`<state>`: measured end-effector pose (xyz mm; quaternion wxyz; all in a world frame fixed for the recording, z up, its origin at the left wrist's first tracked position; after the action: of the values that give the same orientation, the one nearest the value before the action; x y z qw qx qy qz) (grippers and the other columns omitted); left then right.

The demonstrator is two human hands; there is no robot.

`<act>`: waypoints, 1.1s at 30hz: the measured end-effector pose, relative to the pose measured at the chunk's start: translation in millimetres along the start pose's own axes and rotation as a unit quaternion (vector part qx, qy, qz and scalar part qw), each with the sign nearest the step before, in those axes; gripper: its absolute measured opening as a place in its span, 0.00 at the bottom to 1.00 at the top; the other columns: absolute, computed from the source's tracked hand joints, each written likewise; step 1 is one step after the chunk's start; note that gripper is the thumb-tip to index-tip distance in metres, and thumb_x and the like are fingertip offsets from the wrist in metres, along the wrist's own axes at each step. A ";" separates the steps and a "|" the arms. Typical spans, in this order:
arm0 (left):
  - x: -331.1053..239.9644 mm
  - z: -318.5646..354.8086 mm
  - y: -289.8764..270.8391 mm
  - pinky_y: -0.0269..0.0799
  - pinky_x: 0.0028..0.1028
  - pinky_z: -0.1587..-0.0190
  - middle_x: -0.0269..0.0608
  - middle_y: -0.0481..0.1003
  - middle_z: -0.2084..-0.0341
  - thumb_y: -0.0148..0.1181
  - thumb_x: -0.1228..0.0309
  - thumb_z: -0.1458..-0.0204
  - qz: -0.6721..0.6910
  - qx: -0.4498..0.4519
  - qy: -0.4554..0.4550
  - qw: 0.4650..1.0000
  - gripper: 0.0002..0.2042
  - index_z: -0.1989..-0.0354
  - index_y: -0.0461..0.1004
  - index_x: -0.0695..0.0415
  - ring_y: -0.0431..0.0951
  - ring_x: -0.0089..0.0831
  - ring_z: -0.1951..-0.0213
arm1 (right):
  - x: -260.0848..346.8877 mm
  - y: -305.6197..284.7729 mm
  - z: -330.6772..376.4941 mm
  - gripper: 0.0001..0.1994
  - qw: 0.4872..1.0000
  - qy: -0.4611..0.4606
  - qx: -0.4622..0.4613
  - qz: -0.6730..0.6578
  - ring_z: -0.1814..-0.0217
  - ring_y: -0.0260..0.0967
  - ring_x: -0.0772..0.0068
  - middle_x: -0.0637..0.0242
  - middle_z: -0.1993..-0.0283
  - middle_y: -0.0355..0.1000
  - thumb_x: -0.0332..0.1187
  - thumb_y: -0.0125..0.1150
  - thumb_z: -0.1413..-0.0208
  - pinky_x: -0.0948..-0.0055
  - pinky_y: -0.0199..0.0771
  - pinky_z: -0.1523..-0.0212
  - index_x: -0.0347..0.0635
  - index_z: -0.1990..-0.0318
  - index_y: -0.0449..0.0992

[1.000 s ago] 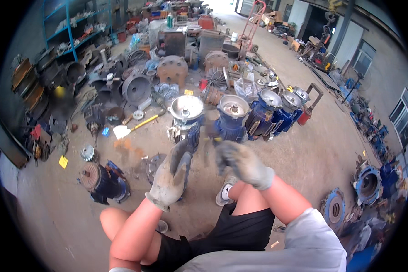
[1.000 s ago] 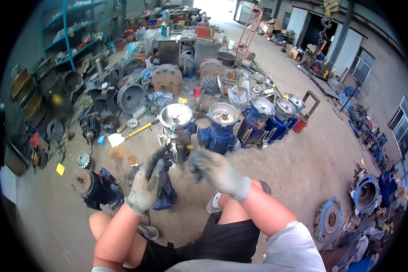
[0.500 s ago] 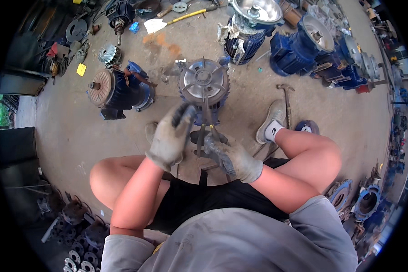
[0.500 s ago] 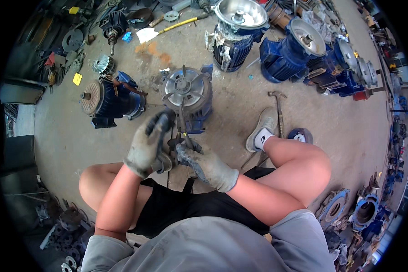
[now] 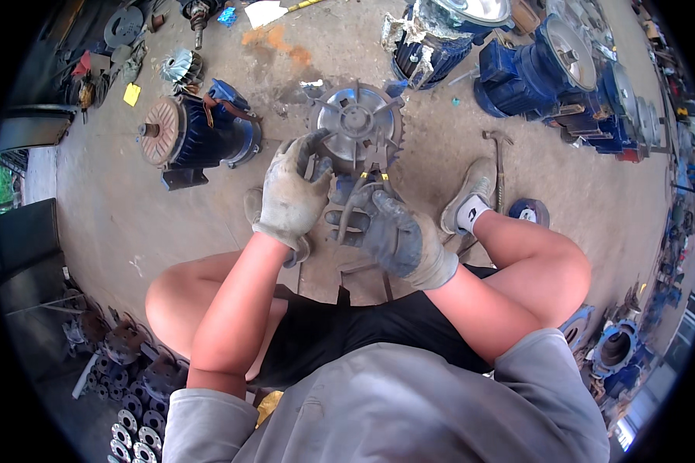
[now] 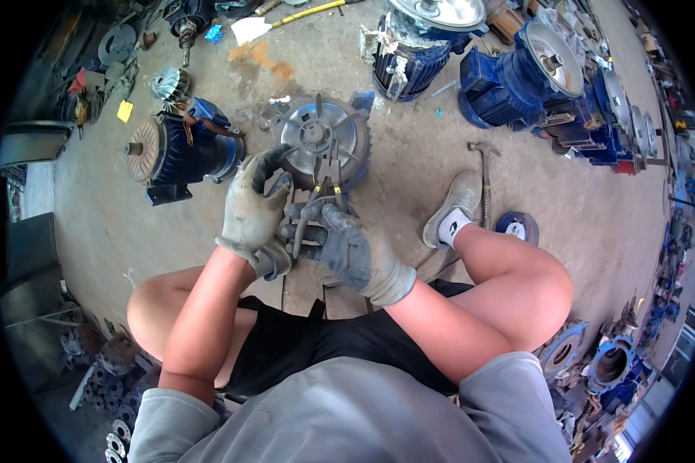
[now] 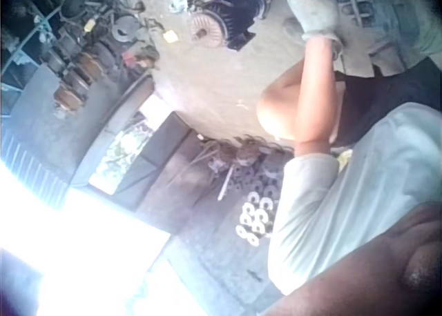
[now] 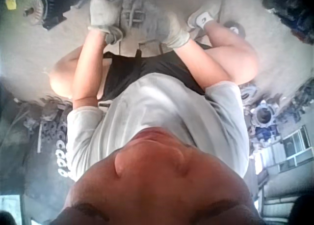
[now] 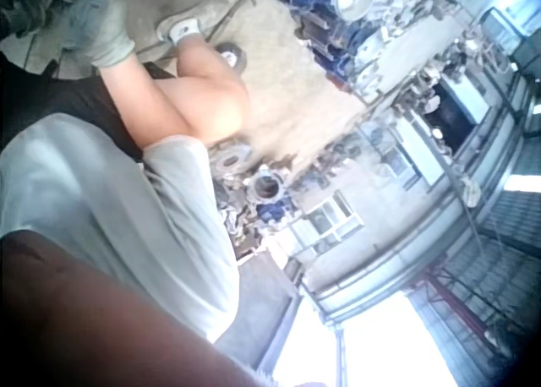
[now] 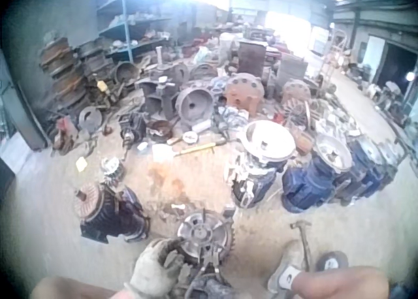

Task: The person sits on the floor and disassembles a blue electric motor. They remove the end cover, extract the fan, and use a hammer to loosen parts before separating components.

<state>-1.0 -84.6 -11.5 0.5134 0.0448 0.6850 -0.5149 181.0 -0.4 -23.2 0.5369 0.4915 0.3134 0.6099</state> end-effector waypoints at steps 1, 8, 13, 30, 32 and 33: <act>0.9 1.4 0.2 0.75 0.34 0.41 0.47 0.79 0.50 0.65 0.81 0.45 -0.001 0.001 -0.003 1.000 0.24 0.38 0.78 0.57 0.81 0.40 0.45 | 0.7 -1.3 -2.5 0.23 1.000 0.002 0.000 -0.018 0.28 0.68 0.44 0.48 0.28 0.68 0.44 0.48 0.23 0.43 0.68 0.29 0.36 0.32 0.69; 16.3 0.0 1.8 0.73 0.23 0.44 0.38 0.82 0.50 0.60 0.79 0.36 0.280 0.005 -0.129 0.951 0.17 0.38 0.77 0.63 0.76 0.18 0.48 | -15.6 2.8 -20.4 0.20 0.995 0.012 0.022 -0.100 0.31 0.72 0.44 0.44 0.30 0.70 0.41 0.46 0.22 0.42 0.74 0.32 0.34 0.37 0.74; 11.9 0.2 -24.6 0.72 0.26 0.37 0.39 0.79 0.43 0.55 0.77 0.31 0.333 -0.001 -0.173 0.927 0.17 0.36 0.75 0.64 0.77 0.26 0.44 | -31.8 -0.8 -31.3 0.19 0.996 -0.001 0.019 -0.085 0.32 0.73 0.45 0.47 0.32 0.72 0.41 0.48 0.23 0.43 0.78 0.36 0.36 0.40 0.76; 1.6 13.3 -28.7 0.73 0.27 0.43 0.38 0.81 0.50 0.58 0.68 0.29 0.343 0.022 -0.224 0.912 0.14 0.42 0.80 0.61 0.77 0.25 0.49 | -48.4 -0.2 -44.2 0.21 0.997 0.004 -0.011 -0.080 0.36 0.75 0.50 0.52 0.37 0.75 0.45 0.51 0.23 0.49 0.79 0.39 0.37 0.39 0.75; -1.7 14.6 -28.6 0.73 0.26 0.45 0.37 0.81 0.51 0.58 0.68 0.29 0.370 0.027 -0.243 0.896 0.13 0.42 0.80 0.60 0.76 0.24 0.50 | -47.8 1.3 -45.5 0.21 0.997 -0.004 0.002 -0.078 0.36 0.75 0.50 0.53 0.38 0.75 0.45 0.50 0.23 0.49 0.78 0.38 0.37 0.39 0.75; -0.4 15.0 -27.4 0.73 0.26 0.46 0.37 0.81 0.51 0.58 0.68 0.29 0.375 0.027 -0.243 0.895 0.13 0.42 0.80 0.60 0.76 0.23 0.50 | -49.1 -0.1 -45.6 0.21 0.997 -0.002 0.001 -0.074 0.36 0.75 0.50 0.53 0.38 0.76 0.45 0.50 0.23 0.49 0.78 0.38 0.38 0.39 0.75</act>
<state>-7.1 -108.4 7.7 0.8171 0.1855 0.4577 -0.2975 135.4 -41.0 -50.9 0.5805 0.4685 0.3481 0.5677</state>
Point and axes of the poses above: each hand's wrist, its own z-axis away from the middle knuckle, its own y-axis out of the palm, x = y × z, the point moved 2 cm from there along -z, towards the middle knuckle
